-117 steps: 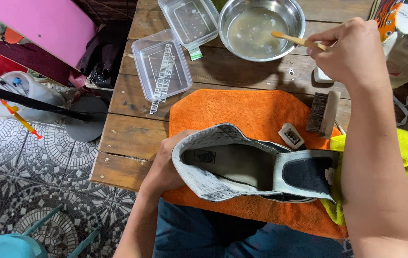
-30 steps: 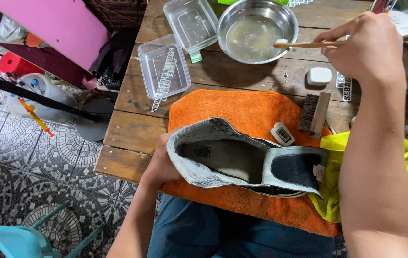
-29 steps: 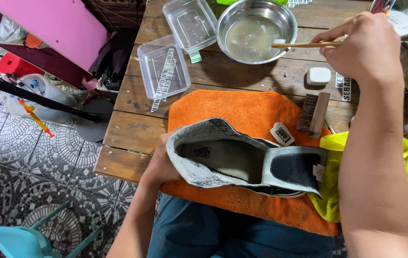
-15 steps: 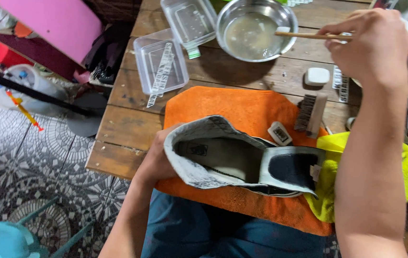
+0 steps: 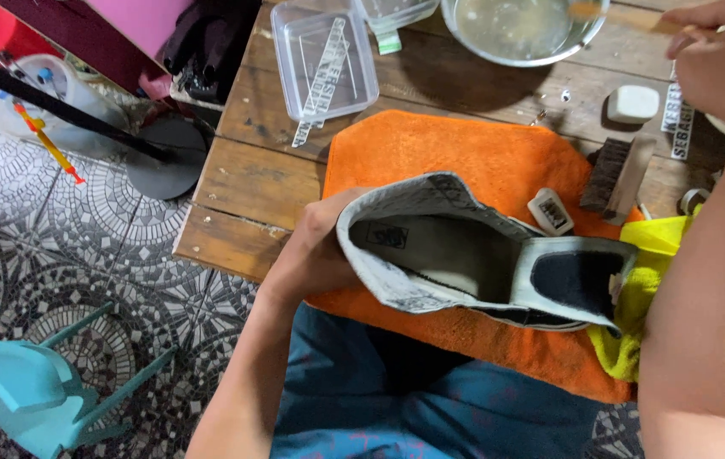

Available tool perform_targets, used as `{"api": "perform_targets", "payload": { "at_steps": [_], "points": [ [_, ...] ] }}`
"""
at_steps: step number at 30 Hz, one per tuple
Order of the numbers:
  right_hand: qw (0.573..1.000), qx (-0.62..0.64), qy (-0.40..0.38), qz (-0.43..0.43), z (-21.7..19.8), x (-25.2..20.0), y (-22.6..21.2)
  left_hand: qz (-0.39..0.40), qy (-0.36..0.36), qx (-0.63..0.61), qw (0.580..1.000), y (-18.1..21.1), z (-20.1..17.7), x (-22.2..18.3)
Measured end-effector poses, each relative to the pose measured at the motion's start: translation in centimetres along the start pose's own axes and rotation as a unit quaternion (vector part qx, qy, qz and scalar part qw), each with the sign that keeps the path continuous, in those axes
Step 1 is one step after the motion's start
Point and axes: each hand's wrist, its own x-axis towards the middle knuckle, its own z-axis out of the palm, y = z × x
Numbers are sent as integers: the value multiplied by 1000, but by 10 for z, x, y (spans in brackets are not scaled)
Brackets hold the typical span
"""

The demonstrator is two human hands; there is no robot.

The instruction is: Cleaning the interior lining of a sneaker using a small brush and a liquid cleaning solution.

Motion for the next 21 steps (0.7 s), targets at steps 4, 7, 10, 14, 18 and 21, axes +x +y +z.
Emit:
{"api": "perform_targets", "payload": {
  "at_steps": [4, 7, 10, 14, 18, 21],
  "points": [
    [994, 11, 39, -104, 5, -16, 62, -8, -12, -3, 1000, 2, -5, 3],
    [994, -56, 27, -94, -25, -65, 5, -3, -30, -13, 999, 5, -9, 1],
    [1000, 13, -18, 15, -51, -112, -70, 1, -27, -20, 999, 6, -10, 3],
    [973, 123, -86, 176, -83, -195, -167, -8, -23, -25, 999, 7, -8, 1],
    [942, 178, -116, 259, -97, -251, -217, -22, -37, -30, 999, 5, -8, 0],
    [941, 197, -65, 269, -92, -282, -240, -8, -28, -39, 999, 5, -9, 1]
  ]
}}
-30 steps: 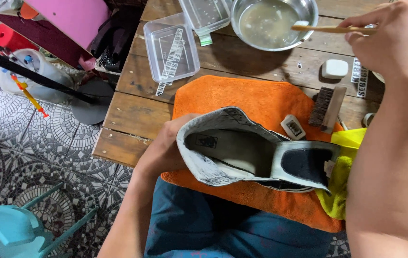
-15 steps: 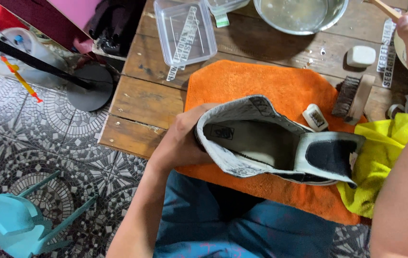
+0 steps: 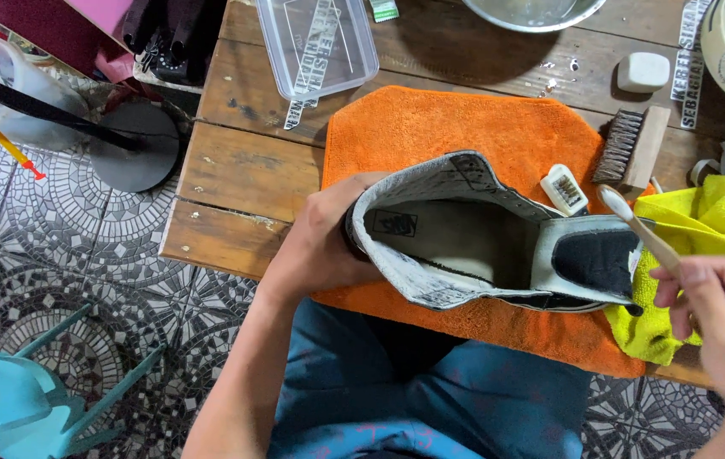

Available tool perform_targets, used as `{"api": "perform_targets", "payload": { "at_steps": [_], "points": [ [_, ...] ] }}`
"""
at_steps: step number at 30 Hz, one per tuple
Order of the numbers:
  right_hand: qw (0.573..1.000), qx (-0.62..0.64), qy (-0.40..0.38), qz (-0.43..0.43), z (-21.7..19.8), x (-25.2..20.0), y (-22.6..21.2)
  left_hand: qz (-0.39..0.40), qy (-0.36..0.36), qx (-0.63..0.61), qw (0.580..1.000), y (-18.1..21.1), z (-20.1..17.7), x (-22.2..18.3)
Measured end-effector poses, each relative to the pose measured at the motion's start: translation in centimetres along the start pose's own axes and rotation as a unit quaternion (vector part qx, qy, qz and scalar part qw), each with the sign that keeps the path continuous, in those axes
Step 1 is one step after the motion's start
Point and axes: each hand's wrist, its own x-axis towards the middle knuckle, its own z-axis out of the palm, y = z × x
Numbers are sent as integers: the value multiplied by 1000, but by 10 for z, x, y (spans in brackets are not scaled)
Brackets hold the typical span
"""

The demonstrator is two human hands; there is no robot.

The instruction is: Cleaning the interior lining of a sneaker using a small brush and a liquid cleaning solution.

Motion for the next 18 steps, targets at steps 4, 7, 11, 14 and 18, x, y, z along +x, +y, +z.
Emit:
{"api": "perform_targets", "payload": {
  "at_steps": [4, 7, 11, 14, 18],
  "points": [
    [994, -56, 80, -54, 31, -28, -49, 4, 3, 21, 1000, -3, 0, 1],
    [967, -161, 52, -189, 39, -19, -94, 2, 2, 25, 1000, -2, 0, 0],
    [892, -338, -3, -300, 56, 12, -118, 8, 3, 33, 999, -2, 1, 0],
    [905, -245, -90, -337, 71, 34, -143, 26, 12, 39, 999, -5, 3, 0],
    [880, -279, -99, -372, 85, 54, -142, 37, 16, 31, 999, -3, 3, 2]
  ]
}}
